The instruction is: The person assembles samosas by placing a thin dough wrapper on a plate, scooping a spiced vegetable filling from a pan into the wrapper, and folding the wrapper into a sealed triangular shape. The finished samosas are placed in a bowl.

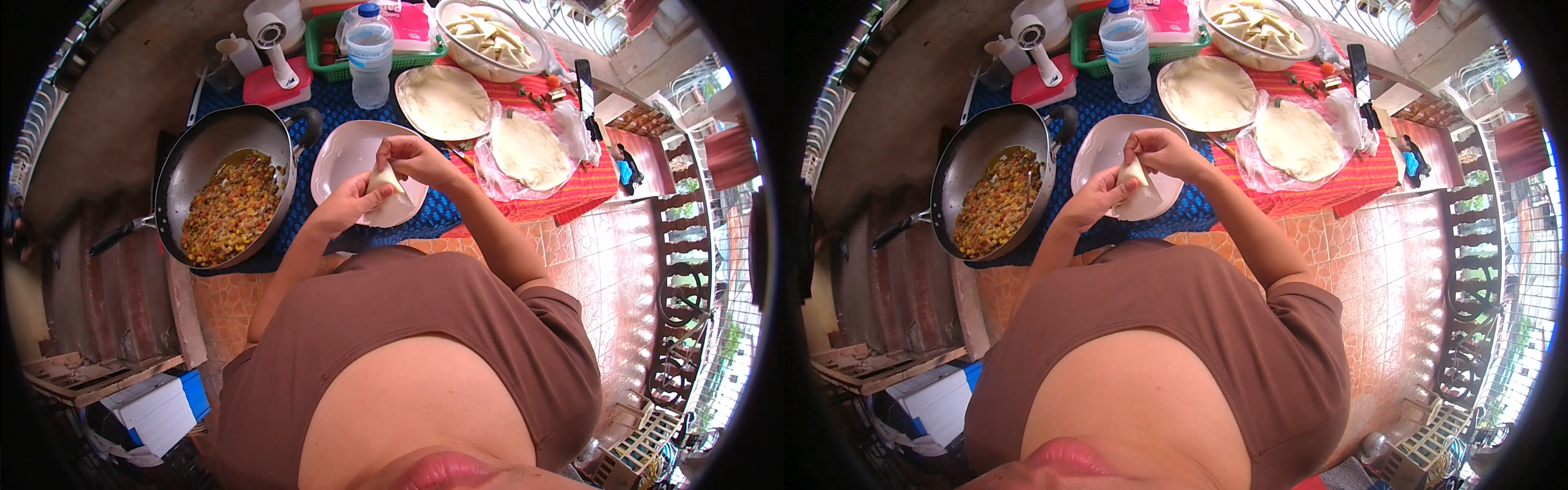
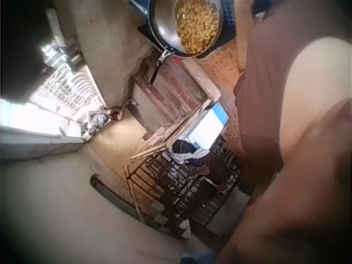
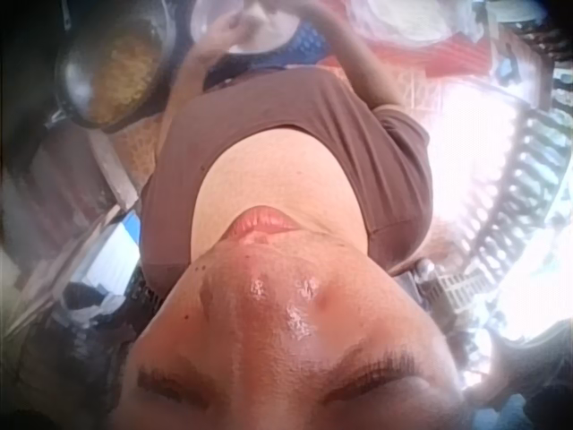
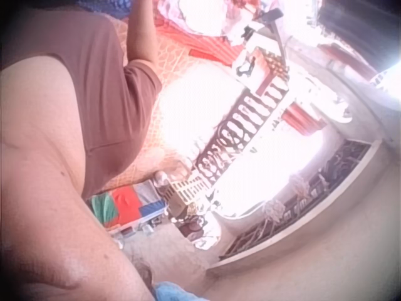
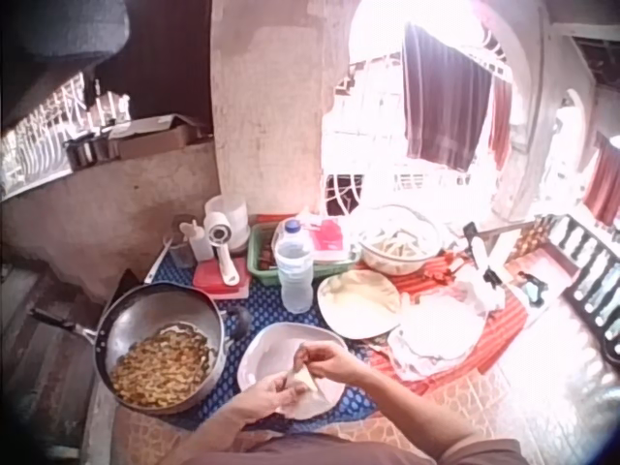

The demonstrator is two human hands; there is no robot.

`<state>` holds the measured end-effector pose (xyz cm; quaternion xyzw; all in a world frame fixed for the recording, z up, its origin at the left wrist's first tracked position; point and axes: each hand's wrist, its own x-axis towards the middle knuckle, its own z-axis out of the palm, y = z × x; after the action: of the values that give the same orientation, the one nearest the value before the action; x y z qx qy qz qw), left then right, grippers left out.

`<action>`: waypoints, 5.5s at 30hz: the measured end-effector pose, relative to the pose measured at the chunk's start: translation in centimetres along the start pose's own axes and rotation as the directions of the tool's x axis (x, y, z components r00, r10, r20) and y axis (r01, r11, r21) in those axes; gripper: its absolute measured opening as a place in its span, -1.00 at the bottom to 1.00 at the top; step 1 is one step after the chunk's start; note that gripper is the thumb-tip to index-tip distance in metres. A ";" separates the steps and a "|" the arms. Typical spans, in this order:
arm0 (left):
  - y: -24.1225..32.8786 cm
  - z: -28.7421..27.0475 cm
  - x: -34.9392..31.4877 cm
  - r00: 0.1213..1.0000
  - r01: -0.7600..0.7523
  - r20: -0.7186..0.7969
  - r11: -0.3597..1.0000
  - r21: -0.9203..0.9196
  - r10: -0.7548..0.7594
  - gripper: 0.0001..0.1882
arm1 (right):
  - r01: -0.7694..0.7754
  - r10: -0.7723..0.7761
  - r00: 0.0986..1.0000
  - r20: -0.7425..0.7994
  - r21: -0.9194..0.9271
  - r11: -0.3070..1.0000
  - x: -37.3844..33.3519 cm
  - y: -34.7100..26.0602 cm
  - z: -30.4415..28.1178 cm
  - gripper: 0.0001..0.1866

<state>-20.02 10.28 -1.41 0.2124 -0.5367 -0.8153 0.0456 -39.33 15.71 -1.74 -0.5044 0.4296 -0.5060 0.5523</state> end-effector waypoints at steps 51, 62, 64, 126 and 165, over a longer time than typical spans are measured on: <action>0.4 2.1 0.4 0.914 -0.340 -0.180 0.928 0.152 0.364 -0.64 | 0.099 -0.269 0.894 -0.359 -0.428 0.898 -3.5 -2.5 3.8 -0.80; 0.6 2.8 0.5 0.866 -0.460 -0.213 0.888 0.011 0.452 -0.54 | 0.128 -0.177 0.884 -0.433 -0.140 0.982 -3.8 -2.3 4.3 -0.80; 0.5 3.0 0.7 0.842 -0.484 -0.256 0.875 0.029 0.475 -0.54 | 0.147 -0.190 0.874 -0.448 -0.129 0.981 -4.1 -2.6 4.2 -0.77; 3.3 7.6 3.9 0.599 -0.079 -0.093 0.174 0.982 0.795 -0.82 | 0.047 -0.032 0.999 -0.040 0.495 0.867 -5.2 0.4 -3.0 -0.66; 3.6 7.6 5.0 0.677 0.000 -0.258 0.350 0.937 0.689 -0.89 | 0.220 -0.133 0.945 -0.300 0.280 0.934 -2.1 1.0 -2.9 -0.75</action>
<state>-28.06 13.79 2.84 0.3300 -0.8630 -0.2529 0.2871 -42.30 17.44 -3.14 -0.3728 0.3701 -0.6803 0.5111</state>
